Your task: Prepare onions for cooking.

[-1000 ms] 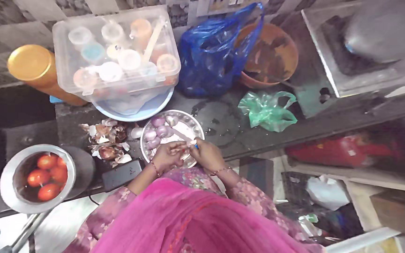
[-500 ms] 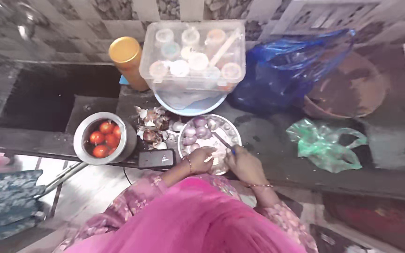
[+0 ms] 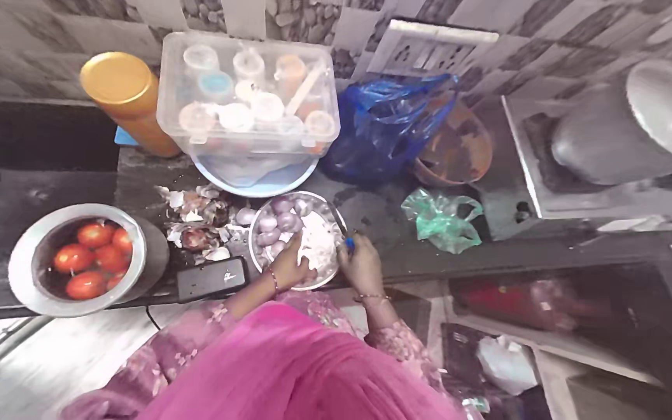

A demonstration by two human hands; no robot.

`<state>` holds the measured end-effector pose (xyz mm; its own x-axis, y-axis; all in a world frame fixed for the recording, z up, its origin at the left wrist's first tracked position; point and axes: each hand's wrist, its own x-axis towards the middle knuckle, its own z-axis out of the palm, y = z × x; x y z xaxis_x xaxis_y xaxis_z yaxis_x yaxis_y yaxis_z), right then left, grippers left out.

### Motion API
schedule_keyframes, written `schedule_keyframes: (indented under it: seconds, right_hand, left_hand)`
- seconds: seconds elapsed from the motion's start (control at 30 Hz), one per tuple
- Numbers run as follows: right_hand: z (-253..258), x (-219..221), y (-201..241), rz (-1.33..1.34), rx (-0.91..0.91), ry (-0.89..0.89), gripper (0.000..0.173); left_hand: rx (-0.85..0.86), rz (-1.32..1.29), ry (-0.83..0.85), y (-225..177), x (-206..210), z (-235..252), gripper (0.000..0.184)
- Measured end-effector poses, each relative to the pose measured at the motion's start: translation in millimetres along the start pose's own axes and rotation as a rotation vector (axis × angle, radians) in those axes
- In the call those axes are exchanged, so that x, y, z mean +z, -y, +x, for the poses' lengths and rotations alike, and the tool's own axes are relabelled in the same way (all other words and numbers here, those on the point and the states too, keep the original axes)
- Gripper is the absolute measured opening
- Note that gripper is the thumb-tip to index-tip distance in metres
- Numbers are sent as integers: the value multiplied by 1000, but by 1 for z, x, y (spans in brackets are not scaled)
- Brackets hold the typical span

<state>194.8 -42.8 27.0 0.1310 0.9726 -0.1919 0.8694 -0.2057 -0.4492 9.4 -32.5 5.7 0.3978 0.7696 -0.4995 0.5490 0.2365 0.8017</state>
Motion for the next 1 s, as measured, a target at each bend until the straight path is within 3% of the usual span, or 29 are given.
schedule_keyframes:
  seconds: [0.13, 0.57, 0.63, 0.8, 1.0]
  right_hand:
    - [-6, 4, -6, 49, 104, -13, 34]
    - [-18, 12, -10, 91, 101, -61, 33]
    - [-21, 8, -11, 88, 104, -74, 34]
    - [-30, 5, -10, 98, 0, -190, 33]
    - [-37, 9, -2, 101, -140, -301, 38]
  left_hand:
    - [0, -12, 22, -11, 10, 8, 98]
    - [138, -63, 127, -22, 38, 25, 114]
    - [141, 56, 119, -27, 30, 19, 112]
    - [140, 529, 191, -38, 14, 10, 81]
    - [258, 595, 157, -36, 5, 2, 71]
